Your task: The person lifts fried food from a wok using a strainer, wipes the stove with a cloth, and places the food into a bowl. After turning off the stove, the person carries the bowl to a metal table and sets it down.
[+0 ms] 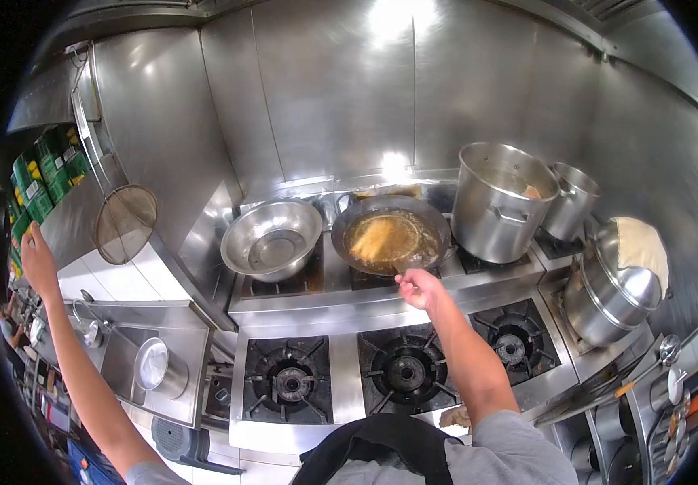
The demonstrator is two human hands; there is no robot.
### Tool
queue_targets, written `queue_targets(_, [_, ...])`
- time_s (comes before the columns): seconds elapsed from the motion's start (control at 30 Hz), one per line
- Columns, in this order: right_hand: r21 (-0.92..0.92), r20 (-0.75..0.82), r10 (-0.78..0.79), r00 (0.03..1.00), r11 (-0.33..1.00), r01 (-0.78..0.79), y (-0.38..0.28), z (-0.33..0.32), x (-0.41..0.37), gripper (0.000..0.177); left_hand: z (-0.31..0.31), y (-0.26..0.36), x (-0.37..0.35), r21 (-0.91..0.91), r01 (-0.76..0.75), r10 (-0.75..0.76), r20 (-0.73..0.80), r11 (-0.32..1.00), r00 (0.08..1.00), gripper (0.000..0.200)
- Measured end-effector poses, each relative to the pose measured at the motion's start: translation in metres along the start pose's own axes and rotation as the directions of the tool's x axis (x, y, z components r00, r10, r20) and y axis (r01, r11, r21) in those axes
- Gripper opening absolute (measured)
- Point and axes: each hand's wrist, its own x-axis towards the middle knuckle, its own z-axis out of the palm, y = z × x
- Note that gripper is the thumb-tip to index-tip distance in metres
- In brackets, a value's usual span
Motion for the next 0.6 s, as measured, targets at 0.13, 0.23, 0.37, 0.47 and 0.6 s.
queue_targets(0.13, [-0.08,-0.002,-0.016,1.0,0.997,0.016,0.0,0.009,-0.011,0.011,0.001,-0.001,0.006,0.003,-0.004,0.004,-0.007,1.0,1.0,0.046])
queue_targets(0.23, [-0.1,-0.053,-0.04,0.998,0.994,0.034,-0.003,0.007,-0.013,0.009,0.002,-0.003,0.004,0.004,-0.012,0.012,-0.005,1.0,1.0,0.046])
queue_targets(0.37, [-0.114,-0.106,-0.057,0.993,0.992,0.045,-0.005,0.004,-0.012,0.008,0.004,-0.004,0.005,0.018,-0.014,0.015,-0.028,1.0,1.0,0.047])
queue_targets(0.47, [-0.162,-0.141,-0.062,0.988,0.986,0.038,-0.006,-0.003,-0.006,0.007,0.003,-0.005,0.004,0.032,-0.011,0.011,-0.019,0.999,1.0,0.048])
queue_targets(0.6, [-0.147,-0.146,-0.157,0.977,0.98,0.136,0.007,0.0,-0.021,0.02,0.002,-0.002,0.002,0.021,-0.012,0.013,-0.033,1.0,0.999,0.049])
